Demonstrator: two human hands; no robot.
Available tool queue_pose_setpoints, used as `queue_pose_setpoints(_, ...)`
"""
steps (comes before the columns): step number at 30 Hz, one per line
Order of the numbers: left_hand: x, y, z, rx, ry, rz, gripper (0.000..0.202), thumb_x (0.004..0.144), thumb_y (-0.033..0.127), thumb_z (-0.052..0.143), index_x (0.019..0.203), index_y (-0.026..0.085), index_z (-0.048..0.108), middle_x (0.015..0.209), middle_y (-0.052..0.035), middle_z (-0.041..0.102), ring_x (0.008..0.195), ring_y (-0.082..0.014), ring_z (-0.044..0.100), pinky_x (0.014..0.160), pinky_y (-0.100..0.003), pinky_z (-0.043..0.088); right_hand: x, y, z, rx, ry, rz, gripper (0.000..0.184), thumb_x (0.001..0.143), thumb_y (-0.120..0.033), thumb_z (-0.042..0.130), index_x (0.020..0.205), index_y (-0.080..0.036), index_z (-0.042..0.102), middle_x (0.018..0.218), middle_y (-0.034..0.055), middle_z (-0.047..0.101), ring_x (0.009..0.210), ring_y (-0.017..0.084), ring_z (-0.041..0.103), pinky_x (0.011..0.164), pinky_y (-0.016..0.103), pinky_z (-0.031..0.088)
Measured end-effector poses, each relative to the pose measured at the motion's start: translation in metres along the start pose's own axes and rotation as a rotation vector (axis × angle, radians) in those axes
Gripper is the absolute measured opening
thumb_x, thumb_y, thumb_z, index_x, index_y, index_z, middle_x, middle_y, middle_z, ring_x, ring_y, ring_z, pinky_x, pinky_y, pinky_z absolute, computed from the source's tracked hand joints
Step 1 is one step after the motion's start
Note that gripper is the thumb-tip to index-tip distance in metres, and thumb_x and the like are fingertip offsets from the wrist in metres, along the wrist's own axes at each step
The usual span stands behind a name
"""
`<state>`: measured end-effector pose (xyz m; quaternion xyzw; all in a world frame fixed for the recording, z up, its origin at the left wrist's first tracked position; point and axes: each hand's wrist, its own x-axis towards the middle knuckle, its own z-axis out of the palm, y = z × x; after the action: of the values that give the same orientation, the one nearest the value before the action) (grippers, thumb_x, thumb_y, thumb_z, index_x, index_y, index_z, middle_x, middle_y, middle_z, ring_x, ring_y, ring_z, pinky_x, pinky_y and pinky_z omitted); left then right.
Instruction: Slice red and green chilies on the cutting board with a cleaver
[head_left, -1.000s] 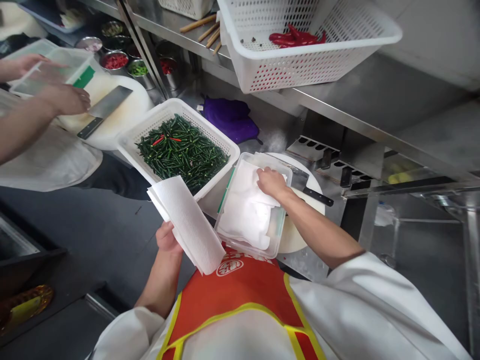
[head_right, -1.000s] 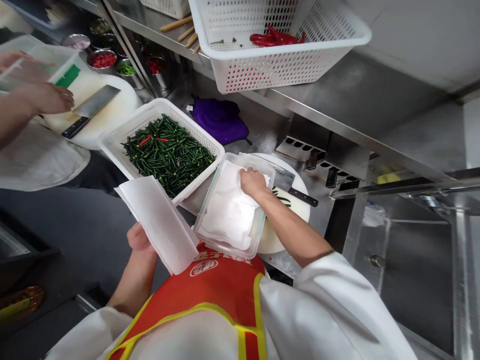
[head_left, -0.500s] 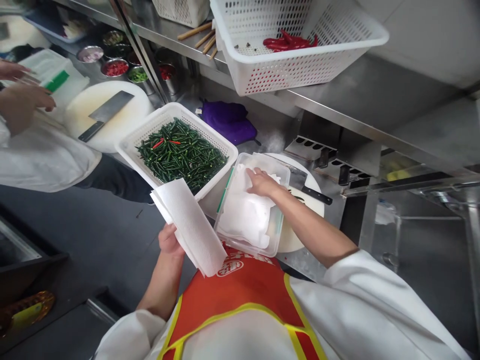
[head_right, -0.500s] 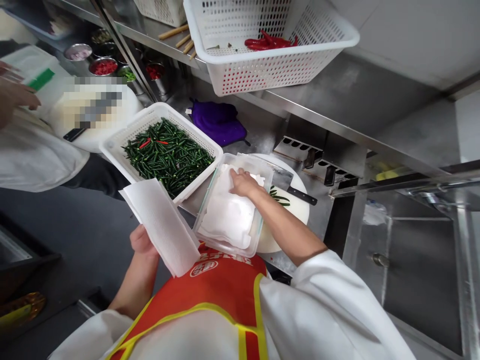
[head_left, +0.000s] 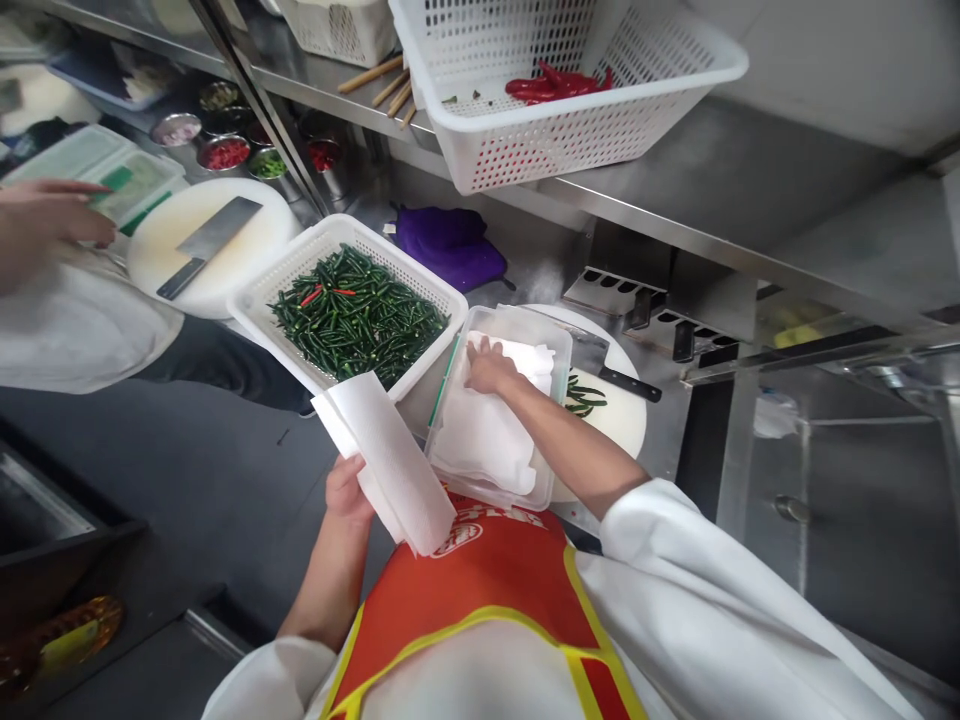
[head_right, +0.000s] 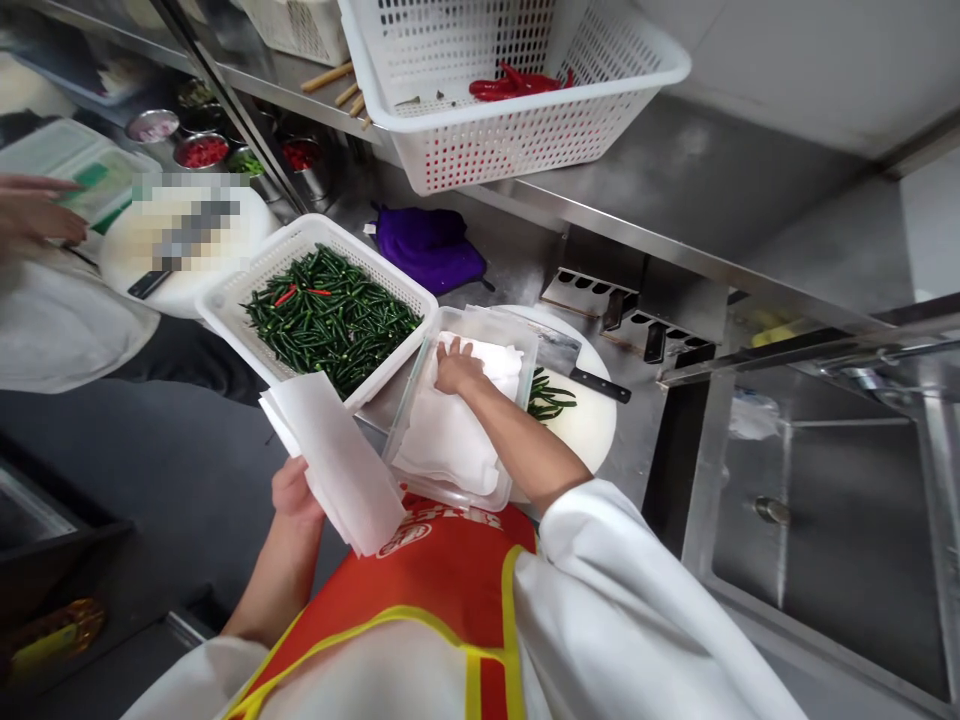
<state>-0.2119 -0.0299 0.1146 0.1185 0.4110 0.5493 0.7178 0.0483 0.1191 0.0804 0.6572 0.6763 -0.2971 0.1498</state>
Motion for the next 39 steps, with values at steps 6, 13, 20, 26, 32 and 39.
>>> queue_pose_setpoints(6, -0.004, -0.002, 0.012, 0.038, -0.037, -0.042, 0.038, 0.063, 0.025, 0.079, 0.097, 0.013, 0.07, 0.08, -0.0081, 0.075, 0.071, -0.026, 0.072, 0.07, -0.035, 0.06, -0.023, 0.018, -0.025, 0.084, 0.107, -0.097, 0.069, 0.084, -0.035, 0.069, 0.144, -0.014, 0.041, 0.151, 0.0205, 0.033, 0.134, 0.037, 0.036, 0.104, 0.044, 0.038)
queue_pose_setpoints(13, -0.026, 0.01, 0.039, 0.084, -0.074, -0.05, 0.049, 0.058, 0.026, 0.081, 0.104, 0.013, 0.069, 0.079, -0.0082, 0.074, 0.068, -0.0264, 0.071, 0.067, -0.035, 0.06, -0.109, -0.022, -0.022, 1.169, 0.031, -0.504, 0.041, 0.085, -0.051, 0.063, 0.108, -0.017, 0.063, 0.106, 0.009, 0.067, 0.097, 0.023, 0.063, 0.089, 0.037, 0.048)
queue_pose_setpoints(20, -0.027, 0.016, 0.067, 0.205, 0.003, -0.045, 0.063, 0.058, 0.023, 0.083, 0.117, 0.012, 0.064, 0.095, -0.0118, 0.075, 0.078, -0.028, 0.071, 0.072, -0.036, 0.059, -0.153, -0.046, 0.004, 1.732, -0.309, -0.366, 0.034, 0.061, -0.033, 0.084, 0.074, -0.017, 0.058, 0.069, -0.0038, 0.058, 0.061, 0.011, 0.052, 0.058, 0.023, 0.04)
queue_pose_setpoints(26, -0.025, 0.006, 0.067, 0.249, 0.077, -0.078, 0.064, 0.058, 0.018, 0.082, 0.119, 0.016, 0.063, 0.098, -0.0082, 0.075, 0.082, -0.0284, 0.071, 0.072, -0.035, 0.058, -0.158, -0.004, -0.017, 1.856, -0.25, -0.347, 0.029, 0.058, -0.024, 0.08, 0.068, -0.018, 0.054, 0.066, -0.0023, 0.061, 0.06, 0.012, 0.055, 0.059, 0.024, 0.041)
queue_pose_setpoints(32, -0.023, -0.002, 0.076, 0.267, 0.064, -0.077, 0.055, 0.058, 0.021, 0.082, 0.111, 0.016, 0.066, 0.096, -0.0081, 0.074, 0.08, -0.0277, 0.071, 0.068, -0.034, 0.058, -0.159, 0.017, -0.042, 1.769, -0.007, -0.223, 0.024, 0.057, -0.023, 0.072, 0.068, -0.019, 0.051, 0.061, -0.0044, 0.055, 0.054, 0.013, 0.051, 0.052, 0.024, 0.04)
queue_pose_setpoints(39, -0.019, 0.011, 0.047, 0.24, 0.216, -0.021, 0.048, 0.053, 0.023, 0.083, 0.096, 0.011, 0.066, 0.084, -0.0101, 0.073, 0.069, -0.0244, 0.069, 0.061, -0.034, 0.058, -0.175, 0.07, -0.086, 0.948, 1.205, -0.262, 0.013, 0.075, -0.026, 0.062, 0.076, -0.023, 0.049, 0.082, -0.0008, 0.061, 0.076, 0.018, 0.058, 0.073, 0.034, 0.048)
